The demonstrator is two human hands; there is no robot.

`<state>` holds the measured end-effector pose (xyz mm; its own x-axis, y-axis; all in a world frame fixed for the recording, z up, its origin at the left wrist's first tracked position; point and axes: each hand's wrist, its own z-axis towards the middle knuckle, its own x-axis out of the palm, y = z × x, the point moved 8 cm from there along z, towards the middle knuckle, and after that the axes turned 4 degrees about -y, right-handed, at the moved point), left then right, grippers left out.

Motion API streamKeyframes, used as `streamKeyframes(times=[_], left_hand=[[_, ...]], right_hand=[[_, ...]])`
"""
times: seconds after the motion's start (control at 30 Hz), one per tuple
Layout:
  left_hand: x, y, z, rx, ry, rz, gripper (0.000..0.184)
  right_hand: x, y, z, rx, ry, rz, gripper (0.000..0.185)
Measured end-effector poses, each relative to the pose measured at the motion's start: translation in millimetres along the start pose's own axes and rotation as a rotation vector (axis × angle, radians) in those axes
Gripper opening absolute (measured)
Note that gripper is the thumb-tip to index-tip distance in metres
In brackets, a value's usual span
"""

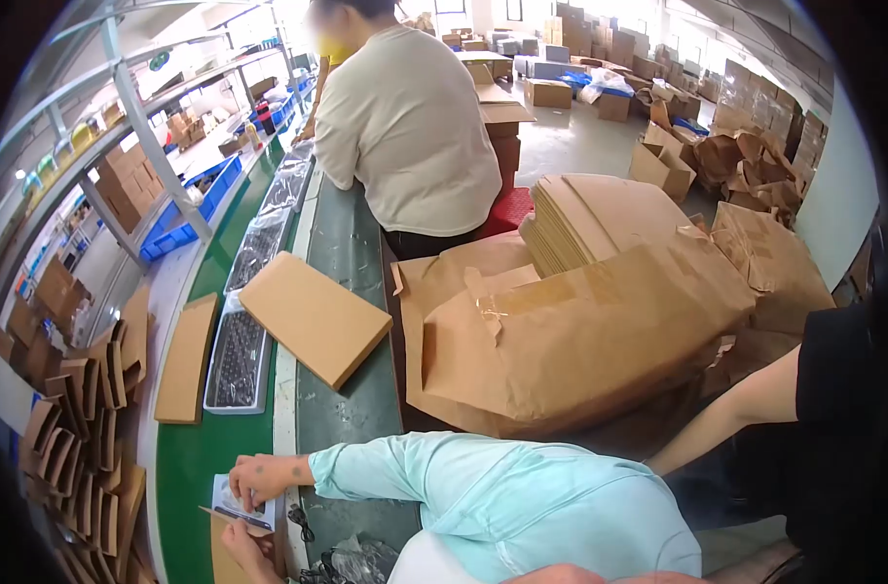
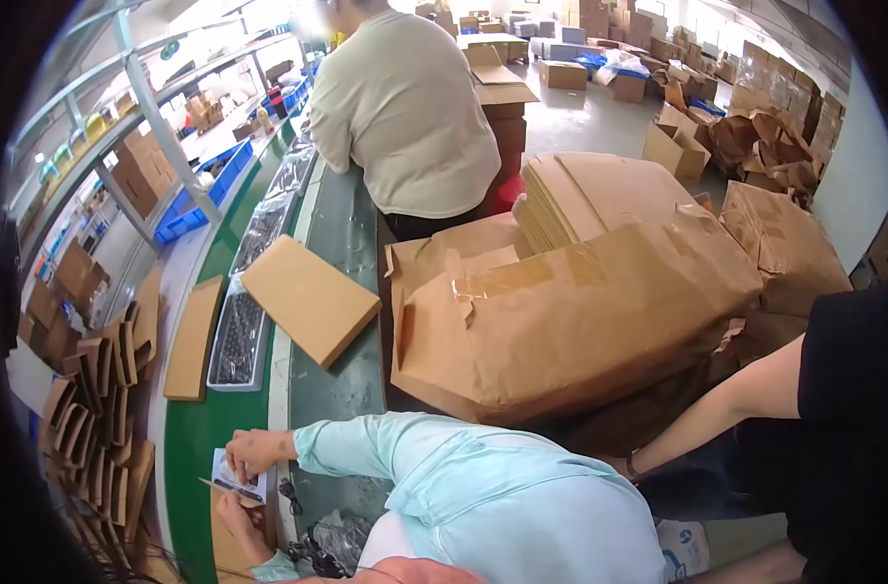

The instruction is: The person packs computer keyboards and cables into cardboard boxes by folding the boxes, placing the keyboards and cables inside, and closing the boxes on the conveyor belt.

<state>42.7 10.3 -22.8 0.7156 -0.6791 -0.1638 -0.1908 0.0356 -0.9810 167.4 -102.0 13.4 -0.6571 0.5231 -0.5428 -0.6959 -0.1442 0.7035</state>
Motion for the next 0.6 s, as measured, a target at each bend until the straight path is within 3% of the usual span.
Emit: streamKeyframes(times=[0.1,0.2,0.3,0.4,0.43,0.6], left_hand=[[-3,6,0,0.002,0.019,0.018,0.021],[-4,4,1,0.009,0.023,0.027,0.023],[-7,16,13,0.019,0.04,0.035,0.025],[-14,32,36,0.031,0.063,0.047,0.026],[-19,34,38,0.023,0.046,0.068,0.026],[-17,17,24,0.059,0.029,0.086,0.026]], right_hand=[[2,2,-8,-0.001,-0.058,0.006,0.016],[-6,9,-15,-0.143,-0.174,0.02,0.022],[-24,4,-19,0.04,-0.435,0.288,0.04],[-2,-13,-15,0.18,-0.273,0.001,0.053],[-3,-10,-16,0.145,-0.32,-0.022,0.051],[-12,-3,-15,0.157,-0.209,0.173,0.052]])
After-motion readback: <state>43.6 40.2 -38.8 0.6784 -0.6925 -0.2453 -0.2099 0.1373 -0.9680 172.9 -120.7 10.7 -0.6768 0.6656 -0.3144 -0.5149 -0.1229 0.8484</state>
